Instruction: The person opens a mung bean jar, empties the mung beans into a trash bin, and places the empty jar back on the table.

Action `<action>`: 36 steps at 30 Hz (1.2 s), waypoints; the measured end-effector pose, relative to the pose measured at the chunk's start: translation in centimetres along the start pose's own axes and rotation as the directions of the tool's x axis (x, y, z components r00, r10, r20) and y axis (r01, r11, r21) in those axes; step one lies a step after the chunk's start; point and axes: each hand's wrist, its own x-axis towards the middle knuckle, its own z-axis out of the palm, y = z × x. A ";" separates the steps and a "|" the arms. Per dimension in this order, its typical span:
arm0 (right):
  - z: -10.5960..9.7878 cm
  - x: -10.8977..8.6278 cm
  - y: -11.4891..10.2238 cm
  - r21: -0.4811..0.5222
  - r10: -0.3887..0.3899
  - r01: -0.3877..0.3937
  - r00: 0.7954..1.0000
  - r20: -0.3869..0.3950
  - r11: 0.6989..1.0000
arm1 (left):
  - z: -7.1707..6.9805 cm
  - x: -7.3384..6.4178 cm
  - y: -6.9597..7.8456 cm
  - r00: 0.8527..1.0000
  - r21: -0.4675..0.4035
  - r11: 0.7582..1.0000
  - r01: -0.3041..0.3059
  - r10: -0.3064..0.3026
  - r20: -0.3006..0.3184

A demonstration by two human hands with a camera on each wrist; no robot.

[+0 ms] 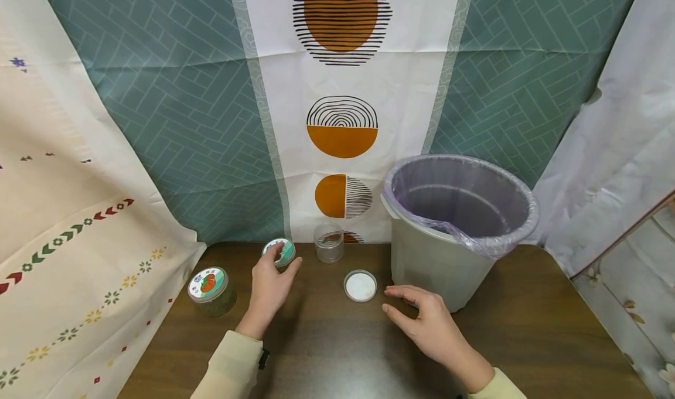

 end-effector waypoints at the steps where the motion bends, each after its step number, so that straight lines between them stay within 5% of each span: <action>1: 0.2 0.0 0.2 -0.013 0.007 -0.007 1.000 0.011 1.000 | -0.1 0.2 -0.3 1.000 0.003 1.000 0.009 -0.009 -0.018; 5: 0.9 -0.2 0.6 -0.049 0.044 -0.042 0.998 0.046 0.998 | -0.5 0.9 -1.8 0.994 0.013 0.997 0.074 -0.073 -0.076; 11: 1.6 -0.4 0.7 -0.122 0.049 -0.041 0.997 0.061 0.992 | -0.7 2.0 -4.4 0.979 -0.007 0.982 0.190 -0.190 -0.073; 16: 2.0 -0.5 0.9 -0.170 0.035 -0.021 0.996 0.078 0.985 | -0.5 2.9 -6.5 0.963 0.017 0.964 0.265 -0.266 0.038; 23: 2.4 -0.6 1.1 -0.193 0.014 0.003 0.996 0.086 0.981 | -0.2 3.5 -8.0 0.922 0.070 0.944 0.323 -0.330 0.204; 26: 2.4 -0.6 1.1 -0.209 0.001 0.014 0.997 0.075 0.978 | 0.2 3.6 -8.2 0.919 0.053 0.945 0.323 -0.327 0.220; 36: 2.7 -0.5 1.4 -0.253 0.018 0.000 0.997 0.070 0.967 | 2.2 3.3 -8.2 0.945 0.035 0.963 0.269 -0.271 0.186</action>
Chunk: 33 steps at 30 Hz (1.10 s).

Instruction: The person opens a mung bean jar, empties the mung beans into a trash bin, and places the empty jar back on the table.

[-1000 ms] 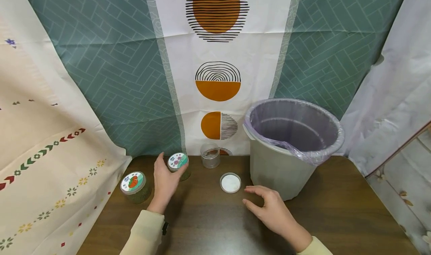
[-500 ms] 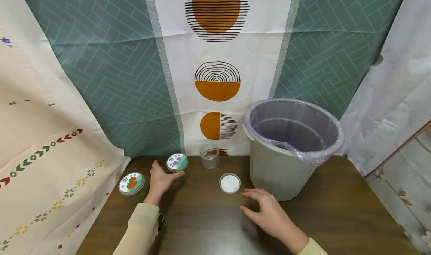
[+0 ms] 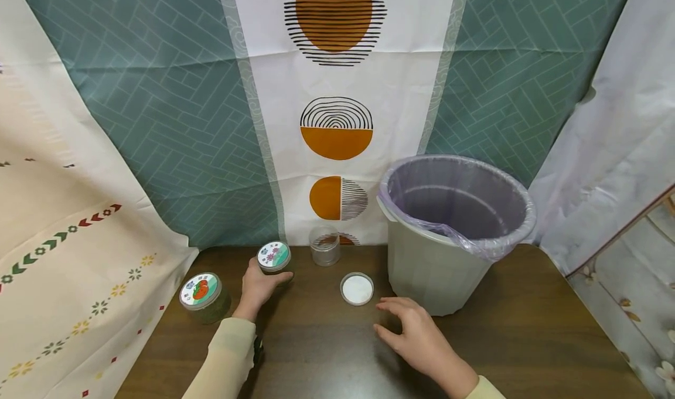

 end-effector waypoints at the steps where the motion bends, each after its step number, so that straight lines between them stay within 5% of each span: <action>1: 0.0 0.0 0.0 0.000 0.000 0.000 1.000 0.002 1.000 | 0.1 0.0 0.0 1.000 -0.001 1.000 -0.002 0.002 -0.006; 13: -0.2 0.1 -0.3 0.009 -0.012 0.012 1.000 0.012 1.000 | 0.6 -2.0 0.1 0.998 -0.059 0.998 -0.006 0.002 -0.062; 23: -0.8 1.1 -0.7 0.027 0.025 -0.025 1.000 0.001 0.999 | 0.8 -6.4 5.0 0.988 -0.158 0.977 -0.141 0.128 -0.089; 27: -0.9 1.6 -1.1 0.053 0.045 -0.043 0.999 -0.031 0.998 | 0.9 -8.6 6.9 0.966 -0.173 0.954 -0.246 0.227 -0.120; 33: -1.2 2.1 -2.1 0.176 0.095 -0.075 0.990 -0.109 0.982 | 1.4 -11.7 9.2 0.894 -0.065 0.898 -0.436 0.424 -0.144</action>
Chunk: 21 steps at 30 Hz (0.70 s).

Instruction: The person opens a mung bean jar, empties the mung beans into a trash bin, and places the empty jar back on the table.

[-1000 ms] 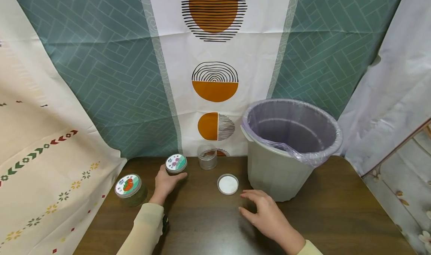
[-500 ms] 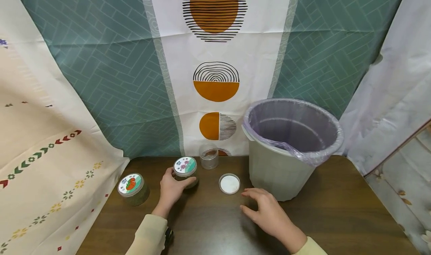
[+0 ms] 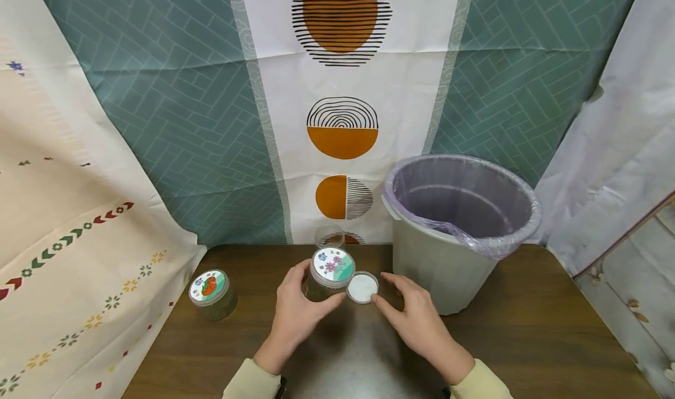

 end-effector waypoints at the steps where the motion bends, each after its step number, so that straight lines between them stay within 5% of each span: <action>1: 0.0 0.0 -0.2 0.028 0.005 -0.005 1.000 -0.013 1.000 | 0.1 -0.3 0.5 0.999 0.015 0.999 -0.031 0.031 0.006; 7: -0.1 -0.2 -0.9 0.177 -0.013 0.018 1.000 -0.027 0.984 | 0.8 -1.8 2.5 0.981 0.056 0.981 -0.185 0.181 0.074; 11: -0.2 -0.1 -1.4 0.219 -0.018 0.018 1.000 -0.003 0.976 | 1.3 -2.1 3.2 0.968 0.105 0.966 -0.238 0.227 0.103; 21: 0.0 -0.2 -1.7 0.137 0.134 -0.140 0.989 0.055 0.981 | 1.7 -2.8 4.0 0.942 0.191 0.929 -0.317 0.286 0.173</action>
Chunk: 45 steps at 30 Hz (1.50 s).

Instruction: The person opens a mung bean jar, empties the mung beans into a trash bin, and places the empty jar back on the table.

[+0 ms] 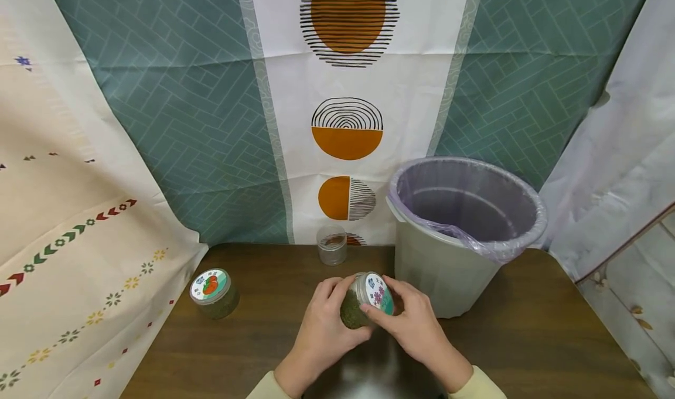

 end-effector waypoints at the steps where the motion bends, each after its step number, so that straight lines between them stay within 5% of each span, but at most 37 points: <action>1: 0.1 0.0 0.0 -0.005 0.005 -0.005 1.000 -0.005 1.000 | 0.0 0.0 0.1 1.000 0.004 1.000 -0.008 0.008 0.004; 11: 0.3 0.0 -0.1 0.083 0.101 -0.096 0.993 -0.057 0.992 | 0.5 -0.2 0.0 0.999 -0.005 0.999 -0.035 0.035 0.006; 22: 0.5 0.0 -0.1 0.126 0.101 -0.092 0.993 -0.065 0.988 | 1.0 -0.4 -0.2 1.000 -0.019 1.000 -0.012 0.011 -0.013; 45: 0.6 -0.4 -0.2 0.119 -0.050 0.067 0.989 -0.140 0.991 | -0.8 0.8 -0.5 0.998 -0.095 0.994 -0.062 0.065 0.026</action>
